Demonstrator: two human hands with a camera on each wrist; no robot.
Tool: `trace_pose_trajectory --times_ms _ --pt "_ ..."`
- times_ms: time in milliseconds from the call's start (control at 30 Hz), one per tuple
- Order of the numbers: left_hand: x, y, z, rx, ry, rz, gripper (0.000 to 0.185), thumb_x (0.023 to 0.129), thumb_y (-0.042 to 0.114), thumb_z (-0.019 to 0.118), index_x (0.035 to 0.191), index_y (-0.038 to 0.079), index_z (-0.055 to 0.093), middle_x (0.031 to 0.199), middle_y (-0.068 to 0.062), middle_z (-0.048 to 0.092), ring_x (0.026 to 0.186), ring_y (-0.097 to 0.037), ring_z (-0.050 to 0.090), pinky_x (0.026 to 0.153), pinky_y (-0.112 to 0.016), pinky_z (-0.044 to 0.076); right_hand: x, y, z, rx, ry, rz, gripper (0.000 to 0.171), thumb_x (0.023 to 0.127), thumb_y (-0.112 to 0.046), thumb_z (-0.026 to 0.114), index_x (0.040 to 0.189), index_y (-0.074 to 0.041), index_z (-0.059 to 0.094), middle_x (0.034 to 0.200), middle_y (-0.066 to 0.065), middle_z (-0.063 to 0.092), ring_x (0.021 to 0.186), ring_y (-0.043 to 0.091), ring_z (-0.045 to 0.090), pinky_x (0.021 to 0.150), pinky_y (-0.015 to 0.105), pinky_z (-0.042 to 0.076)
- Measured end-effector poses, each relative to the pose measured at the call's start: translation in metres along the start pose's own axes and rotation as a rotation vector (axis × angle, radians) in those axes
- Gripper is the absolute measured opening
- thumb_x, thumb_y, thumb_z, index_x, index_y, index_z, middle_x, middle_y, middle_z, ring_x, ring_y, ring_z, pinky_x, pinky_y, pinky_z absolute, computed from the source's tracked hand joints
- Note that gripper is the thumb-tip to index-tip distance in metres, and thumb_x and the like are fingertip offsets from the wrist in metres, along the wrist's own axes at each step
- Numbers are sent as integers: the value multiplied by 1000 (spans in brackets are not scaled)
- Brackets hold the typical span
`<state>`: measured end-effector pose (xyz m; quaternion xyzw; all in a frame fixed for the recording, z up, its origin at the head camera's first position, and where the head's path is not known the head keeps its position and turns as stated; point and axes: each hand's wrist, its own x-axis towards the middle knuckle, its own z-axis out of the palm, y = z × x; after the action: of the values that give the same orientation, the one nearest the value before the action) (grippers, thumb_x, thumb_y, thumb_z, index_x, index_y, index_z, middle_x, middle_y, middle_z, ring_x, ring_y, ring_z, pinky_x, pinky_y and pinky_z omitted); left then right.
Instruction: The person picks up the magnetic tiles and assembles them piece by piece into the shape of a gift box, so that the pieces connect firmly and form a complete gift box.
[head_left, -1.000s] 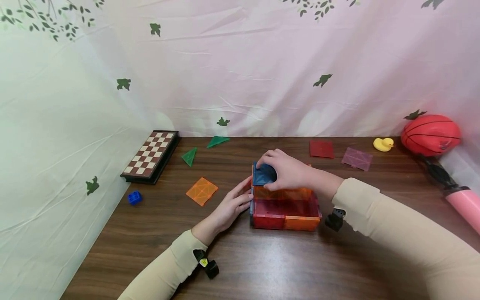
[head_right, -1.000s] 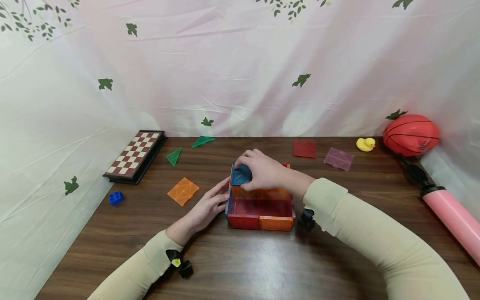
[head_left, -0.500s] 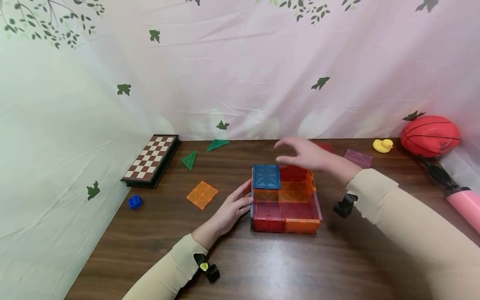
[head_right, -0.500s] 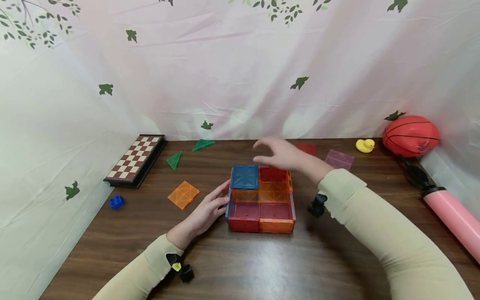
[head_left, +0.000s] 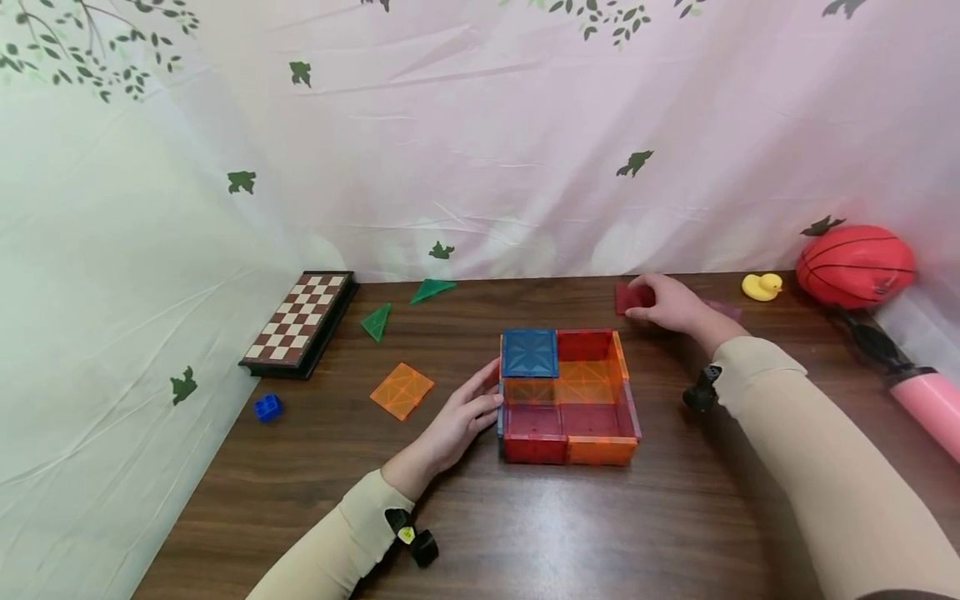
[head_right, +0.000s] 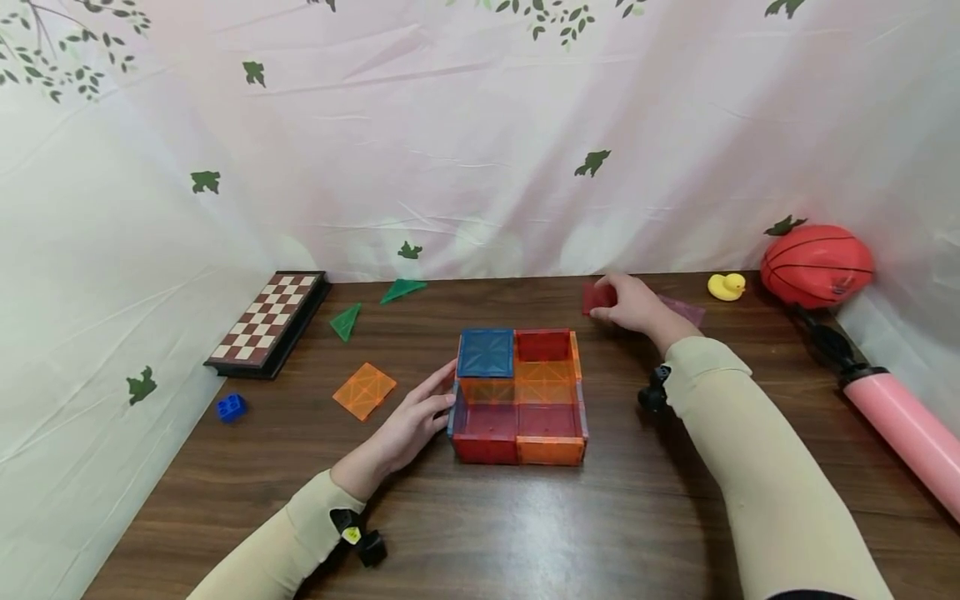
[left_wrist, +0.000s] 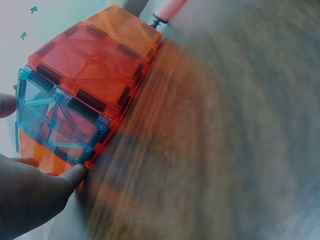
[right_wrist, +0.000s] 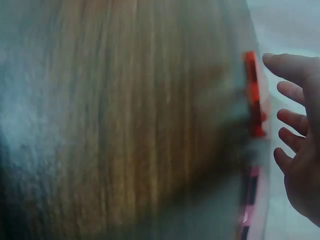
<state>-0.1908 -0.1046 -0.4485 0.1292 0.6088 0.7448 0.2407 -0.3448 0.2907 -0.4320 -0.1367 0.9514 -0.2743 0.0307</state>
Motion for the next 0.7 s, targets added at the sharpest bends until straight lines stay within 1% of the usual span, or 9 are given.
trace_pose_trajectory --times_ms 167,367,467,600,700 --pt "0 0 0 -2 -6 2 66 104 13 49 164 14 21 167 -13 21 151 -31 26 118 -53 27 -1 11 3 -15 -10 27 56 92 -20 75 136 4 50 131 32 52 114 46 49 104 64 37" --pt "-1 1 -1 1 -5 2 66 105 13 49 164 15 21 167 -13 22 151 -31 26 118 -53 27 1 14 4 -35 8 33 56 91 -22 77 135 3 52 133 32 50 116 47 46 105 65 36" --pt "0 0 -1 0 -10 4 66 105 13 49 164 15 20 167 -13 21 151 -31 26 118 -53 27 0 15 4 -33 25 54 58 90 -28 79 134 2 54 133 31 49 116 47 46 104 65 38" --pt "1 -1 -1 -2 -14 3 67 104 15 51 164 15 21 167 -12 21 151 -31 26 118 -53 27 -5 14 4 16 58 83 62 89 -39 78 133 -1 56 133 29 49 117 46 45 103 66 39" --pt "0 -1 -2 5 -15 5 68 104 17 52 164 16 21 167 -11 20 151 -30 26 118 -52 28 -10 7 1 67 91 84 64 90 -46 76 134 -3 56 135 28 50 119 46 45 102 66 39"
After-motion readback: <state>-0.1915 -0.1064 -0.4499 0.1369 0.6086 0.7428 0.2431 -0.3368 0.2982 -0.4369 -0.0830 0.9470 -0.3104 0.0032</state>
